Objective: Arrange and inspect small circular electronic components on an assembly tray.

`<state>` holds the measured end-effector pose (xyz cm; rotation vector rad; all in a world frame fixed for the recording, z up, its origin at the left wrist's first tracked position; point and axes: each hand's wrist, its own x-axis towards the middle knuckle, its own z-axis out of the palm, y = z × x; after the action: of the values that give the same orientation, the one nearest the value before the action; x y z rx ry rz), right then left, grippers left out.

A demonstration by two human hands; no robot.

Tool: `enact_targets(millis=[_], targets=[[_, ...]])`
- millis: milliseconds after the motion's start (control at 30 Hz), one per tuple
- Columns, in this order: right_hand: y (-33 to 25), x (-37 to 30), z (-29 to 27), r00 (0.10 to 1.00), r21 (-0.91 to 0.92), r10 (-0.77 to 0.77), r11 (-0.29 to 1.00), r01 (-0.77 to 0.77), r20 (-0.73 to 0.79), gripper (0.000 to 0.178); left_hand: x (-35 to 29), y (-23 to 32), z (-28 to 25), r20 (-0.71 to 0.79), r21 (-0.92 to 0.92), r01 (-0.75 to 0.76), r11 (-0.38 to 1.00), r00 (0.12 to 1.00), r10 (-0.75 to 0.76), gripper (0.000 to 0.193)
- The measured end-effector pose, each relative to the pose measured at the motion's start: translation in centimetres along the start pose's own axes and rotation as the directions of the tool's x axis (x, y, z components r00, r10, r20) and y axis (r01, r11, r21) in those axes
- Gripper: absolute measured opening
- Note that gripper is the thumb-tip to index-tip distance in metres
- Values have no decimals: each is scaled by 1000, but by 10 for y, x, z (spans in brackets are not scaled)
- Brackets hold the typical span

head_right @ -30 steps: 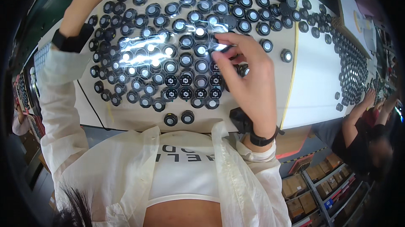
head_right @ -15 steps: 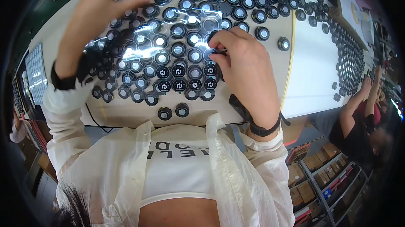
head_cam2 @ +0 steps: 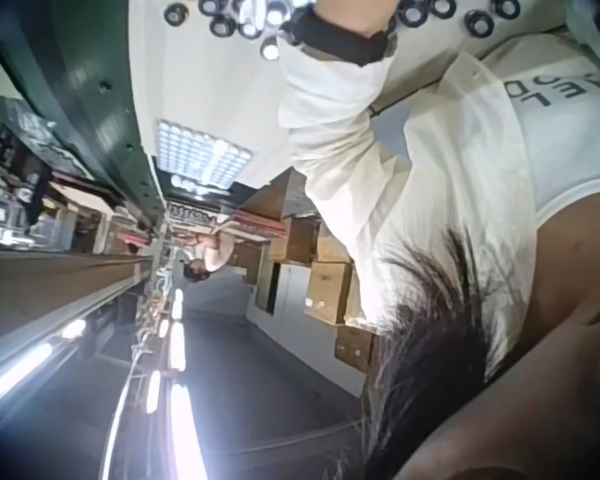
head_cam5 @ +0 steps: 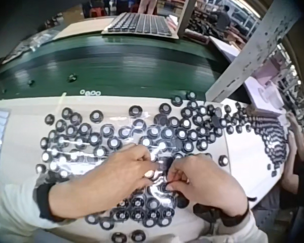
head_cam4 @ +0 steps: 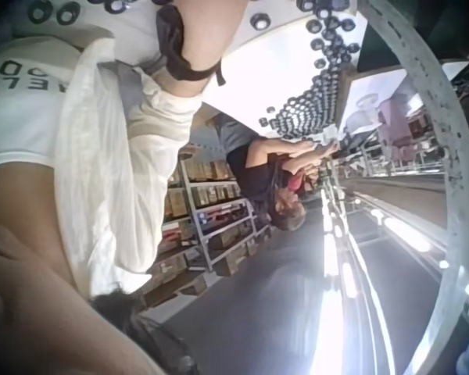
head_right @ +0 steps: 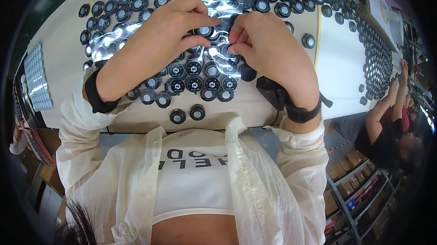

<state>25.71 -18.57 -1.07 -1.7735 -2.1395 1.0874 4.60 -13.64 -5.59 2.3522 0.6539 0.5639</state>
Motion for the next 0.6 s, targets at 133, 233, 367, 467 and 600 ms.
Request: enact_targets(millis=[133, 233, 367, 467, 600], targets=[[-9, -7, 1, 999, -70, -23, 997, 20, -47, 11, -2, 2, 1, -23, 12, -14, 1000, 1000, 14, 37], [-15, -17, 8, 982, -157, -78, 986, 51, -171, 9, 2, 10, -3, 19, 23, 17, 1000, 1000, -17, 37], [-25, -25, 11, 986, -198, -10, 980, -23, -164, 7, 1, 11, -2, 39, 41, 60, 997, 997, -61, 37], [-33, -40, 14, 981, -98, 4, 995, -23, -193, 9, 1, 8, -2, 36, 50, 43, 998, 998, -45, 36], [-28, -49, 5, 947, 35, -44, 998, 58, -320, 11, 3, -1, -8, 46, -14, -19, 1000, 999, 19, 33]])
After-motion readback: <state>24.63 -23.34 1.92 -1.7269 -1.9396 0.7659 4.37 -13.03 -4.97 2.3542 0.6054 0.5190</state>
